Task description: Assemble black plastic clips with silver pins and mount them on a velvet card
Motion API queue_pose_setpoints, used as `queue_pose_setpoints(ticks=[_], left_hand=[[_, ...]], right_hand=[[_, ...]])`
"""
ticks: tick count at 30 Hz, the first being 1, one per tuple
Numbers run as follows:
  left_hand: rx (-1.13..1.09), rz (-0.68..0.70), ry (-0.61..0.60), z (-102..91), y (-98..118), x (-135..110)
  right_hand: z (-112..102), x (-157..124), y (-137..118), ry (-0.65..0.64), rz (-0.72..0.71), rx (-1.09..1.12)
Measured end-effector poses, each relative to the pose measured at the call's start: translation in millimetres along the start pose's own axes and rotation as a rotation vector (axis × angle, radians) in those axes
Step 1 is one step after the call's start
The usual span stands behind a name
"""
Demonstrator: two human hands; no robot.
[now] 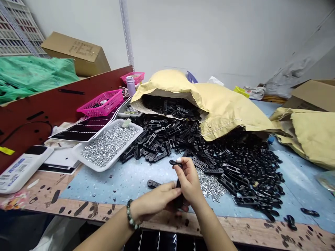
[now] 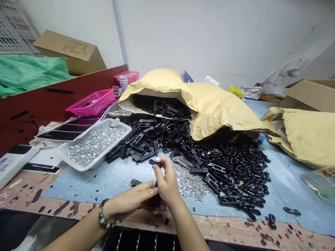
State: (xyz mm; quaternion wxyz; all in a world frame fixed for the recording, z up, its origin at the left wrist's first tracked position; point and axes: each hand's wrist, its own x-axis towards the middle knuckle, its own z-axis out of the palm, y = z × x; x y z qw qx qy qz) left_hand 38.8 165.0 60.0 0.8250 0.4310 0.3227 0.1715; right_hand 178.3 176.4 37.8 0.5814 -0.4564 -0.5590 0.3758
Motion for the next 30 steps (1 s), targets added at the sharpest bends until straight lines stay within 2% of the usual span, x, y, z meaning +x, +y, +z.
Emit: queue_pose_setpoints(ticks=[3,5,10,13,16,18,21,23,27,30], left_hand=[[-0.134,0.045,0.116,-3.5,-1,2],[-0.097,0.101,0.151,-8.5,1,0],[0.33,0.17,0.169,-22.6,9,-7],[0.626,0.26,0.194,-20.9,15,-9],[0.896,0.392,0.22,-8.8,20,-9],[0.934,0.407,0.26,-0.9,24,-9],[0.839,0.396,0.372,2.2,26,-9],[0.818,0.407,0.391,-0.4,26,-8],[0.989,0.499,0.393,-5.8,25,-7],[1.119,0.583,0.322,-8.6,29,-6]], right_hand=[[-14,1,-10,0.072,0.023,0.05],[-23,-4,-16,0.042,0.033,0.026],[-30,-16,-26,-0.239,-0.036,-0.301],[-29,-15,-26,-0.253,-0.102,-0.444],[-31,-11,-25,-0.277,-0.14,-0.466],[-35,-10,-26,-0.247,-0.112,-0.402],[-41,-11,-30,-0.158,-0.031,-0.272],[-43,-14,-34,-0.195,-0.005,-0.272],[-41,-14,-41,-0.3,-0.017,-0.392],[-40,-12,-42,-0.333,-0.029,-0.413]])
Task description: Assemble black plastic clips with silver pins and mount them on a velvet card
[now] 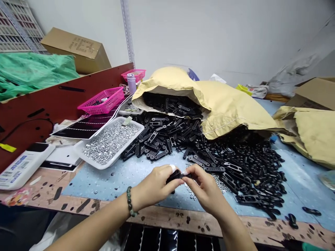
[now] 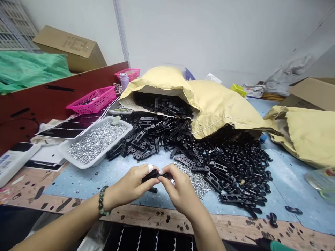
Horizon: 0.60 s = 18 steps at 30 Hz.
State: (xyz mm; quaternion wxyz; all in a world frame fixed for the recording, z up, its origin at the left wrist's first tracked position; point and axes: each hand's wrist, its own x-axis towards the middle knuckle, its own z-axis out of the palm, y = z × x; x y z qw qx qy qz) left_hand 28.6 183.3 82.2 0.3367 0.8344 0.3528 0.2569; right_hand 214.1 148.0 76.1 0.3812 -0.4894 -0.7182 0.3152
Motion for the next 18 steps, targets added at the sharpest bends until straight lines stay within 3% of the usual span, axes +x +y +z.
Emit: queue_pose_setpoints(ticks=[4,7,13,18], left_hand=[[0.1,0.121,-0.12,-10.7,-3,9],[0.173,0.107,-0.186,-12.8,-13,21],[0.195,0.161,-0.366,11.4,-45,45],[0.222,0.184,-0.476,25.8,-54,45]], right_hand=[[1,0,6,0.053,-0.021,0.007],[6,-5,19,0.089,0.007,-0.019],[20,-34,58,0.167,-0.037,-0.312],[37,-56,72,0.215,-0.034,-0.501]])
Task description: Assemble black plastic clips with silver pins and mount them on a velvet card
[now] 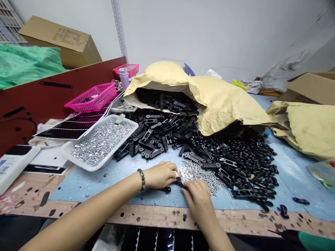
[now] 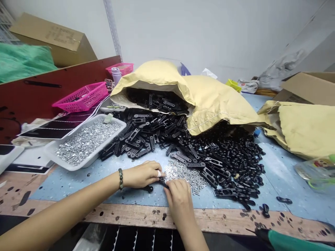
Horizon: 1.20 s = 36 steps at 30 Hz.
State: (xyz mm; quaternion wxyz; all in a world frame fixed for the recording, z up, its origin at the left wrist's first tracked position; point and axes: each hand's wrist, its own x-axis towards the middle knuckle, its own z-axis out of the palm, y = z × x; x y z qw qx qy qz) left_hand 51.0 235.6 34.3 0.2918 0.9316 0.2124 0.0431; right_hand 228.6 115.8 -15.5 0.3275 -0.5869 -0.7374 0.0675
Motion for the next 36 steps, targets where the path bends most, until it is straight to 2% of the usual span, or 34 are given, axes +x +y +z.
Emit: queue_pose_setpoints(ticks=[4,7,10,13,15,17,19,22,24,26,28,30,33,36], left_hand=[[-0.006,-0.025,-0.047,-0.8,-5,-6],[-0.007,-0.06,-0.046,-3.8,-11,-12],[0.003,-0.098,-0.041,-7.2,-15,-24],[0.012,-0.11,-0.059,-13.6,-13,-38],[0.01,-0.119,-0.027,-19.2,-9,-41],[0.023,-0.138,0.082,-22.9,-4,-33],[0.068,-0.157,0.197,-22.2,1,-14],[0.135,-0.179,0.233,-12.7,5,24],[0.148,-0.203,0.218,-4.1,6,46],[0.154,-0.238,0.208,3.0,5,60],[0.146,-0.269,0.2,6.8,3,66],[0.119,-0.29,0.194,7.1,1,64],[0.036,-0.308,0.211,2.4,-2,54],[-0.086,-0.324,0.275,-5.2,-3,44]], right_hand=[[10,-5,-13,-0.001,-0.005,-0.015],[12,3,-16,-0.025,0.016,0.0],[5,25,-2,0.007,0.043,-0.01],[-4,56,22,0.134,0.171,-0.201],[-4,72,31,0.14,0.225,-0.292],[0,81,30,0.1,0.203,-0.294],[5,83,25,0.051,0.143,-0.259],[-3,85,30,0.001,0.115,-0.228],[-21,91,51,0.053,0.225,-0.262],[-43,101,80,0.15,0.416,-0.331],[-58,113,108,0.177,0.572,-0.381],[-61,123,126,0.129,0.63,-0.388],[-49,135,131,0.062,0.596,-0.35],[-39,142,129,0.057,0.545,-0.266]])
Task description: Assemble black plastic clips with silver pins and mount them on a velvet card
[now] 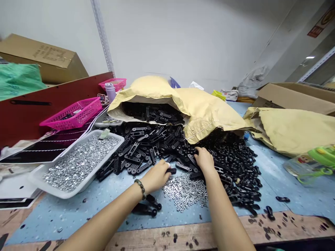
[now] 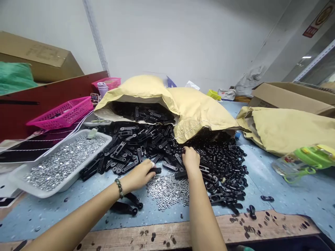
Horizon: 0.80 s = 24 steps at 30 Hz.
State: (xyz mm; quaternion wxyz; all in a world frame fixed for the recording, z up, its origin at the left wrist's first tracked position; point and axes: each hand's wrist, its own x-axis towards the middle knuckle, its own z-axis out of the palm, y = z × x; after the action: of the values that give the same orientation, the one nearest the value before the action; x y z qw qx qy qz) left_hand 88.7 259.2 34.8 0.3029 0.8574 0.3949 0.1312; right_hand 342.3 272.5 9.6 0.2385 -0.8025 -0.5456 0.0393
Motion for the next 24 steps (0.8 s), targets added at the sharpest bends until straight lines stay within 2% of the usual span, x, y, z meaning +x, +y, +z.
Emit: queue_pose_setpoints(ticks=[4,8,10,14,17,21,24], left_hand=[[-0.191,-0.066,0.024,-10.2,-3,-4],[-0.354,-0.124,0.016,-10.5,-3,-4],[-0.396,-0.125,0.012,-8.6,-2,-4],[-0.378,-0.07,0.02,-8.9,4,-12],[-0.303,-0.009,0.093,-14.9,7,-21],[-0.176,0.077,0.148,-25.9,7,-27],[-0.085,0.142,0.141,-32.0,3,-27]], right_hand=[[-9,-2,1,0.024,-0.055,0.19],[-20,-29,-13,0.038,-0.101,0.467],[-21,-52,-31,-0.01,-0.141,0.624],[-15,-91,-69,-0.197,-0.242,0.844],[-13,-103,-84,-0.266,-0.287,0.876],[-16,-107,-87,-0.14,-0.405,0.779],[-19,-109,-89,-0.1,-0.405,0.826]])
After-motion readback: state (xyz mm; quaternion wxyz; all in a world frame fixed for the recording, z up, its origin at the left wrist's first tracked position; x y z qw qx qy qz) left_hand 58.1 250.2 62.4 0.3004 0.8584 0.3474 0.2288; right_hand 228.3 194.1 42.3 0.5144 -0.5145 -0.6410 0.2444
